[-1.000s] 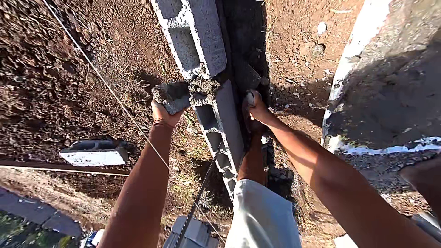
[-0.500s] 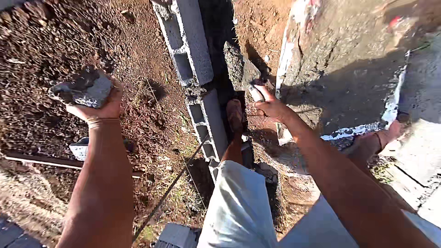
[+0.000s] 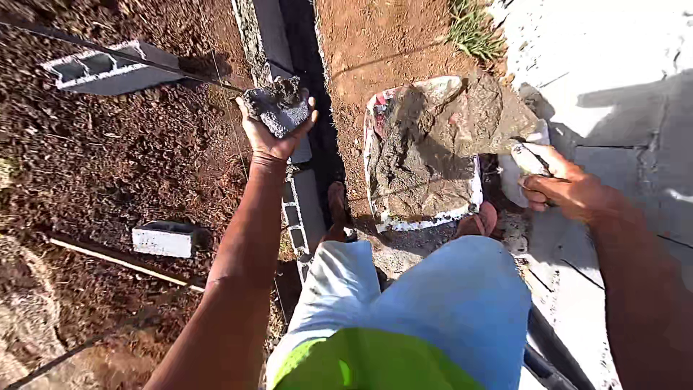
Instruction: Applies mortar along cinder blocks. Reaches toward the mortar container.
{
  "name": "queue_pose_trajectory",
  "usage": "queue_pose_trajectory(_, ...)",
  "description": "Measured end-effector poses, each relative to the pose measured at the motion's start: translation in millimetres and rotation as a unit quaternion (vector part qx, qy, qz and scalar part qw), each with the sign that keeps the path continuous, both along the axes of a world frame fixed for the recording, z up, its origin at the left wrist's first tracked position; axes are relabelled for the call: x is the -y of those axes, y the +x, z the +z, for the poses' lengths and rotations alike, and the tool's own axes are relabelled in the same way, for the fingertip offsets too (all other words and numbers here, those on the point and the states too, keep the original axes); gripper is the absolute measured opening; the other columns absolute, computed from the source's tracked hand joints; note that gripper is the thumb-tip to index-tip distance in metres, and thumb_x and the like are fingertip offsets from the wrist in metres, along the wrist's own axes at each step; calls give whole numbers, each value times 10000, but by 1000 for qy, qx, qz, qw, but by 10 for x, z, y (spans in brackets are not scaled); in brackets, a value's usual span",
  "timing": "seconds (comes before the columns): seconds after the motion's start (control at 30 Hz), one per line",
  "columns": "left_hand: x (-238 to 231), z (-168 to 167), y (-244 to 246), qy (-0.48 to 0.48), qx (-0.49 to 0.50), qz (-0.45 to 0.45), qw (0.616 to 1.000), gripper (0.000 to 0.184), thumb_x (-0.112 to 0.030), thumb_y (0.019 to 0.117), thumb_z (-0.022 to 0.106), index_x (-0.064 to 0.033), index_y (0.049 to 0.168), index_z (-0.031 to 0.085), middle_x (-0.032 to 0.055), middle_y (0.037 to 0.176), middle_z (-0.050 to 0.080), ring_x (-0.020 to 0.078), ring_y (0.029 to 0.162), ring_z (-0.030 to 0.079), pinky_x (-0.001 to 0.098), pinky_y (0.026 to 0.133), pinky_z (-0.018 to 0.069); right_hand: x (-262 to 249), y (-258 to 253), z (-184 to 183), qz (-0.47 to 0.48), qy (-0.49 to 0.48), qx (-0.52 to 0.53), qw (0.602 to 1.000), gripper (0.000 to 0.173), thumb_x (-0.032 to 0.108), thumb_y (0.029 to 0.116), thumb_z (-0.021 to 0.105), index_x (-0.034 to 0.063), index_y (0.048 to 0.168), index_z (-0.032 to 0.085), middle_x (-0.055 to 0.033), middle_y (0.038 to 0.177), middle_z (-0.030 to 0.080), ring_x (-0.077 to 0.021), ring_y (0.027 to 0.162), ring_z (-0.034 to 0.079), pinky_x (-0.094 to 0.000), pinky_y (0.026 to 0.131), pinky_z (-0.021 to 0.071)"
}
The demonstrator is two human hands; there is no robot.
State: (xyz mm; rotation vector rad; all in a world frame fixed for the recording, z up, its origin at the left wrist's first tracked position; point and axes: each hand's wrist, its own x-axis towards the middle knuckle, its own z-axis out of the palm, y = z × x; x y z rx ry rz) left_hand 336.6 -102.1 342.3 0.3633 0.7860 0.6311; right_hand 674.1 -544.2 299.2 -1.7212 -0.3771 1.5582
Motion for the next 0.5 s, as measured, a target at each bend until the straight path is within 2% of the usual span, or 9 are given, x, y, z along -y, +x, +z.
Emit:
queue_pose_trajectory(0.1, 835, 328, 137, -47, -9, 10, 999, 993, -860, 897, 53, -161, 1501, 418, 259, 1439, 525, 477, 1275, 553, 729, 987, 473, 363, 189, 224, -16, 4, -23, 1000, 674, 104, 977, 518, 277, 1574, 259, 9, 735, 486, -92, 501, 489, -271, 469, 484)
queue_pose_trajectory(0.2, 1456, 493, 139, -65, -78, 35, 994, 914, -818, 937, 84, -188, 1492, 446, 229, 1412, 561, 456, 1257, 574, 714, 967, 493, 645, 331, 336, -10, 5, -42, 999, 698, 94, 973, 537, 274, 1585, 253, 20, 726, 487, -83, 505, 493, -262, 473, 488)
queue_pose_trajectory(0.33, 1720, 201, -175, -90, -161, 55, 981, 926, -833, 930, 64, -210, 1483, 469, 202, 1401, 582, 438, 1256, 577, 710, 964, 491, 910, 210, 531, 16, -39, -36, 998, 755, 151, 910, 564, 268, 1586, 249, 46, 746, 502, -68, 515, 504, -258, 479, 493)
queue_pose_trajectory(0.5, 2067, -279, -683, -142, -275, 73, 948, 936, -838, 925, 30, -205, 1411, 520, 177, 1296, 646, 384, 1159, 634, 642, 903, 541, 1220, -79, 805, 15, -91, -54, 994, 844, 191, 860, 621, 212, 1595, 207, 48, 759, 500, -63, 485, 478, -258, 434, 470)
